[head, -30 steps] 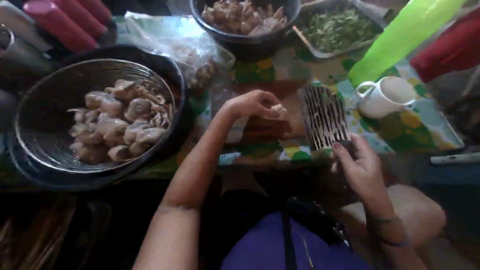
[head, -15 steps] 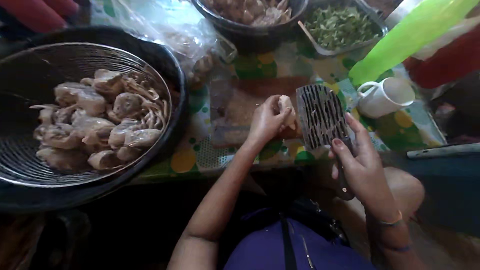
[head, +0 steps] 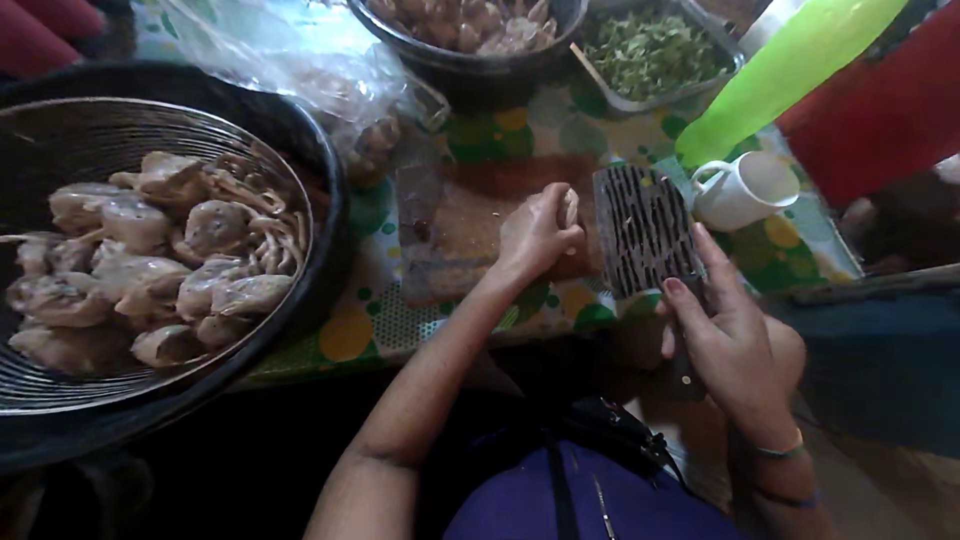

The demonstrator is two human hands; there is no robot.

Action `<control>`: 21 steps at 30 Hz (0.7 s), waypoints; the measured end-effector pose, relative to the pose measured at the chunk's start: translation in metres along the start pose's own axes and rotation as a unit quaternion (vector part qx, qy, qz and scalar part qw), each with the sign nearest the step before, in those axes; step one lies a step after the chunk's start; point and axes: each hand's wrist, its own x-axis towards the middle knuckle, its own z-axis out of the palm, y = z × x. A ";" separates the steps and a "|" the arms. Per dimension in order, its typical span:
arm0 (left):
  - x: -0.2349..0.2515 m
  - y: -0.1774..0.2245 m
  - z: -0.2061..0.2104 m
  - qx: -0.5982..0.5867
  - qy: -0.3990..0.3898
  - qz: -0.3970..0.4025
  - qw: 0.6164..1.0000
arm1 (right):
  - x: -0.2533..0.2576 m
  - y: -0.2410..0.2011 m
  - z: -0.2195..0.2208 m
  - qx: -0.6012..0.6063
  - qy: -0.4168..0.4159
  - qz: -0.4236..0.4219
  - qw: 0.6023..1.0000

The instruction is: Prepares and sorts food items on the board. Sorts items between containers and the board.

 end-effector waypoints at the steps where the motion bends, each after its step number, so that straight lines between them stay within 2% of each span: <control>1: 0.006 0.003 -0.005 0.018 -0.010 0.003 1.000 | 0.001 0.001 -0.002 0.009 0.008 -0.002 1.000; 5: 0.013 0.008 -0.030 0.053 -0.005 0.049 0.997 | 0.001 0.010 -0.010 0.036 0.030 -0.033 0.998; 7: 0.006 0.001 -0.037 -0.019 -0.006 0.058 0.998 | -0.001 0.015 -0.011 0.048 0.026 -0.037 0.998; 10: -0.004 -0.008 -0.043 -0.185 -0.018 0.022 0.982 | 0.001 0.016 -0.007 0.071 0.019 -0.031 0.997; 11: -0.007 -0.010 -0.045 -0.179 -0.010 0.025 0.983 | 0.002 0.016 -0.006 0.079 0.014 -0.030 0.996; 13: -0.012 -0.011 -0.048 -0.046 0.031 0.074 0.996 | 0.003 0.016 -0.003 0.087 0.005 -0.027 0.996; 16: -0.018 -0.014 -0.044 0.146 0.080 0.180 0.970 | 0.002 0.015 0.002 0.079 0.000 -0.030 0.996; 18: -0.025 -0.014 -0.039 0.143 0.050 0.167 0.974 | 0.000 0.014 0.004 0.062 0.002 -0.031 0.998; 21: -0.029 -0.020 -0.038 -0.015 -0.028 0.083 0.996 | -0.004 0.019 0.001 0.009 0.002 -0.049 0.999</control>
